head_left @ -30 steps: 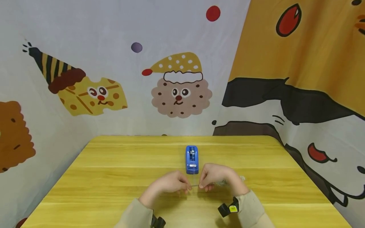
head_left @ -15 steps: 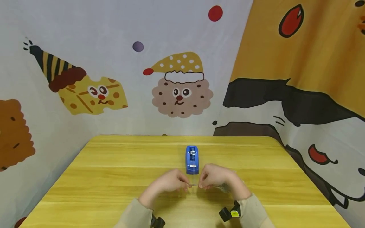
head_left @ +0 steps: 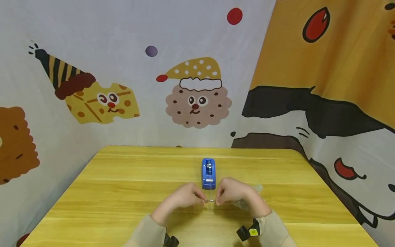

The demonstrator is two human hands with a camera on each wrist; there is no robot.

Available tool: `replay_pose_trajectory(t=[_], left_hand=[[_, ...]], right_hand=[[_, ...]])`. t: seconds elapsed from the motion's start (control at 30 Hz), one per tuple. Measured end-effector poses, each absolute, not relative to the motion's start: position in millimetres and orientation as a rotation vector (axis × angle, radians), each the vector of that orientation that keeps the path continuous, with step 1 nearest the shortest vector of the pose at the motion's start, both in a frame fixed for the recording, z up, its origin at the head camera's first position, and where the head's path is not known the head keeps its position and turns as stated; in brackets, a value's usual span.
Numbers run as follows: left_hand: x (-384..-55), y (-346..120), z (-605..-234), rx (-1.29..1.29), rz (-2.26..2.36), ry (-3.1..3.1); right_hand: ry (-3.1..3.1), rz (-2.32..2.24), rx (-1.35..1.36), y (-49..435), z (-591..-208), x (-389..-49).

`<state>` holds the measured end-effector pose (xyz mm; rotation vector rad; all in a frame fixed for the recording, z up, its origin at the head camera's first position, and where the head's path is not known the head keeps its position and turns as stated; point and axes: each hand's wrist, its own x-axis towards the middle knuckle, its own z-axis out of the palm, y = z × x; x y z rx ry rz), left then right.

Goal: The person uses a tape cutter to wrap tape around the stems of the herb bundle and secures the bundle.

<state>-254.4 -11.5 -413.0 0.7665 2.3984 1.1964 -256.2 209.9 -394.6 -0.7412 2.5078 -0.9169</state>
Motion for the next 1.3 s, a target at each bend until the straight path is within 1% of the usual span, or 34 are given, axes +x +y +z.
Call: replay_pose_trajectory(t=[0.23,0.57,1.3], left_hand=[[-255.0,-11.6,-415.4,0.773,1.207,2.423],[-255.2,-11.5,-416.5,0.709,1.258,2.377],[-258.1,-15.0,-416.8,0.83,1.227,2.362]], right_hand=[[2.539,-0.899,-0.724,208.4,-396.9,-256.4],[2.568,-0.871,-0.687,206.2,-397.4,-256.2],[2.634,-0.808,-0.715,203.8,-397.7,-257.1]])
